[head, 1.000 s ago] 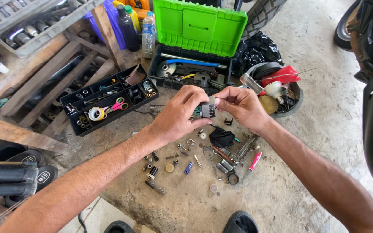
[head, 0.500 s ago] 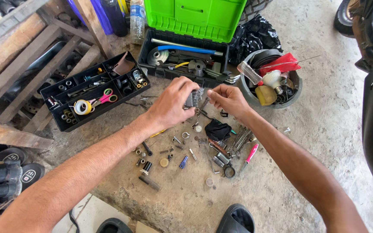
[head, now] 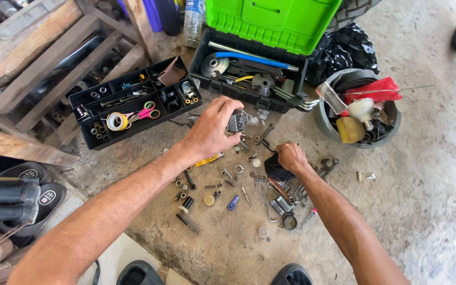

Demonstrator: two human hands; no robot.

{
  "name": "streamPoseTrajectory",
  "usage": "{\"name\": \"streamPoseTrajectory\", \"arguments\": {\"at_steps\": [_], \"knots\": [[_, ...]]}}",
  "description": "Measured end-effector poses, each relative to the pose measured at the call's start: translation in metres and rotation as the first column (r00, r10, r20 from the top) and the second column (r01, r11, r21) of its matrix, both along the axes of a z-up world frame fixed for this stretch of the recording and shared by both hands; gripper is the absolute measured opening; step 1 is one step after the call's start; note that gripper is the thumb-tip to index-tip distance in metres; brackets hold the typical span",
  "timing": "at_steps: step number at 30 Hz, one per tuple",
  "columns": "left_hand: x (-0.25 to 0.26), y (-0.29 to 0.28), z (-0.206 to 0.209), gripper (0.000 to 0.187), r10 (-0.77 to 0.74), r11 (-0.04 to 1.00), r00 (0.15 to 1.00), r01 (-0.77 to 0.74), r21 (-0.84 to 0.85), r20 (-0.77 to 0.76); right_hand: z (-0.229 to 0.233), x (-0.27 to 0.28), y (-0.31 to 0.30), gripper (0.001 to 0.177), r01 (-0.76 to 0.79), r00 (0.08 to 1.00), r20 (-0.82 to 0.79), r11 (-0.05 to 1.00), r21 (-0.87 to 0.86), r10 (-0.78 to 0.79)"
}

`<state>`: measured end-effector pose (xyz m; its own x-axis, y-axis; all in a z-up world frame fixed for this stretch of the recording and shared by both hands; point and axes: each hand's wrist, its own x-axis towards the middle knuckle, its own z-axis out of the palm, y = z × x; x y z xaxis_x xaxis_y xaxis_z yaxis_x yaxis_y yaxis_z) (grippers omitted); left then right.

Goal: The person cleans and assembles mechanical components including a metal spring, several washers, and a small metal rod by hand. They wrap a component with yellow tape, use a black cloth to wipe various metal pieces, and fit the small components into a larger metal assembly.

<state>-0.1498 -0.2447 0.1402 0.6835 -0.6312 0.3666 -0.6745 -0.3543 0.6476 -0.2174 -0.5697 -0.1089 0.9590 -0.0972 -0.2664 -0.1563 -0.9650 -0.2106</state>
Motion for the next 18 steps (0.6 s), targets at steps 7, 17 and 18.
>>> {"name": "streamPoseTrajectory", "arguments": {"at_steps": [7,17,18], "knots": [[0.002,0.003,-0.008,0.055,0.041,0.999,0.999,-0.041,-0.018,0.013,0.04,-0.005,0.024,0.026,-0.059,0.998,-0.032,0.997,-0.043,0.058],[-0.003,0.006,0.0,0.05,0.031,0.999,0.999,-0.031,-0.04,0.021,0.052,-0.004,0.023,0.019,-0.092,0.971,0.231,0.987,0.132,0.06],[-0.002,0.007,0.002,0.048,0.032,0.999,0.999,-0.031,-0.038,0.026,0.056,-0.001,0.025,0.019,-0.12,0.949,0.31,0.974,0.191,0.056]]}}
